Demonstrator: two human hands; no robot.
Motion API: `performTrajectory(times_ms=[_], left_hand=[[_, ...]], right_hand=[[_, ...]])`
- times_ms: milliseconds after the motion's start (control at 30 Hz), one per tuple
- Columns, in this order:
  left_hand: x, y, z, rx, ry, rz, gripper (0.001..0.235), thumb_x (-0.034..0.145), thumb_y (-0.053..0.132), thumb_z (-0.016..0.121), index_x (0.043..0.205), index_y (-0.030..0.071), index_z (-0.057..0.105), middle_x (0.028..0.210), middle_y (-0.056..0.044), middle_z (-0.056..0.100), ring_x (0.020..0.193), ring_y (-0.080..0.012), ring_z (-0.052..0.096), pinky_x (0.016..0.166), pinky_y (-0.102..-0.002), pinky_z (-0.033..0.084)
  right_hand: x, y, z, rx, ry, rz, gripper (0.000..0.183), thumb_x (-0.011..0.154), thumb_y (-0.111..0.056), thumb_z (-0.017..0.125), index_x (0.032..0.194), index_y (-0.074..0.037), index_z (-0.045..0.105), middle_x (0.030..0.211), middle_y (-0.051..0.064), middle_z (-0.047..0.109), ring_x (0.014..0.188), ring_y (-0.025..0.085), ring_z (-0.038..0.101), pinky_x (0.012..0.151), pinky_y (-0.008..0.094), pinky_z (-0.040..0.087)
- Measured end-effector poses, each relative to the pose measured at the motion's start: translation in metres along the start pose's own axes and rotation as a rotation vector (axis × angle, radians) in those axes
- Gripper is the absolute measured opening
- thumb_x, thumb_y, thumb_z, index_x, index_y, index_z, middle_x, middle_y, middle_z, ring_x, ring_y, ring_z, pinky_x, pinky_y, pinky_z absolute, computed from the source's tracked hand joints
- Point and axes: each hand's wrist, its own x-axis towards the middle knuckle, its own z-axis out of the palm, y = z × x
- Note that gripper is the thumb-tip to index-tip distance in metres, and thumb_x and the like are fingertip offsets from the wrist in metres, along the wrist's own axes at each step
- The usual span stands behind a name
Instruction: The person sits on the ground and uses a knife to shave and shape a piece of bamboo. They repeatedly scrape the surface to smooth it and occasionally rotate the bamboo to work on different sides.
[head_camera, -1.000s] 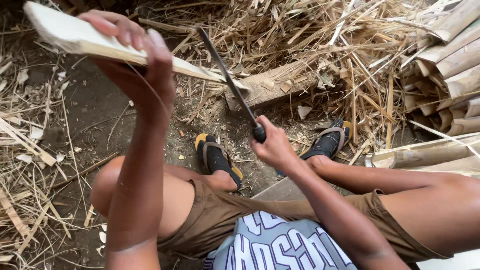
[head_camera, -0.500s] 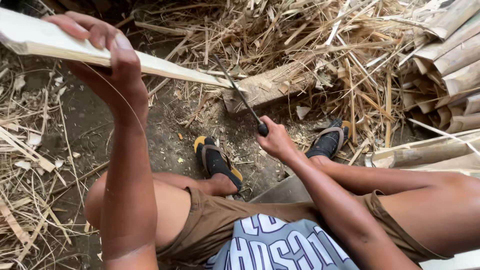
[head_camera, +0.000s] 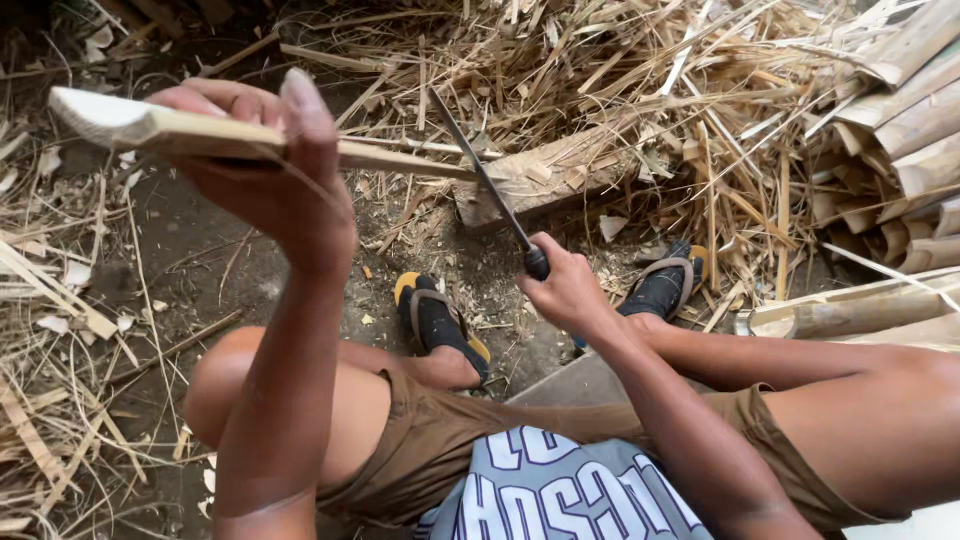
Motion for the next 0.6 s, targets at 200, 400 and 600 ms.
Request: performTrajectory(times_ms=[200,400,600], left_hand=[[-0.015,-0.003,0.005,-0.006,-0.049,0.076,0.086,0.101,0.004,0.078,0.152,0.012,0.011,0.116,-0.007,0.052,0.082,-0.0056,0.050,0.078,-0.021,0.056],[0.002,-0.033,-0.009,0.000,-0.024,0.052,0.094,0.102,0.013,0.082,0.158,0.008,0.006,0.121,-0.011,0.049,0.090,-0.0126,0.056,0.082,-0.027,0.060],[0.021,-0.075,-0.030,0.383,-0.041,0.294,0.094,0.104,0.039,0.079,0.158,0.017,0.006,0.144,-0.009,0.041,0.122,-0.0166,0.058,0.104,-0.034,0.058]], right_hand=[[-0.037,-0.080,-0.005,0.229,0.119,-0.392,0.026,0.087,-0.011,0.067,0.110,-0.003,0.058,0.065,0.008,0.059,0.056,0.018,0.060,0.052,0.034,0.048],[-0.043,-0.063,-0.005,0.178,0.149,-0.523,0.030,0.086,-0.008,0.062,0.115,-0.003,0.059,0.069,0.011,0.062,0.059,0.018,0.064,0.055,0.036,0.050],[0.037,-0.001,0.020,-0.015,0.120,-0.119,0.024,0.085,-0.011,0.067,0.106,-0.004,0.056,0.068,0.012,0.063,0.057,0.021,0.062,0.052,0.042,0.048]])
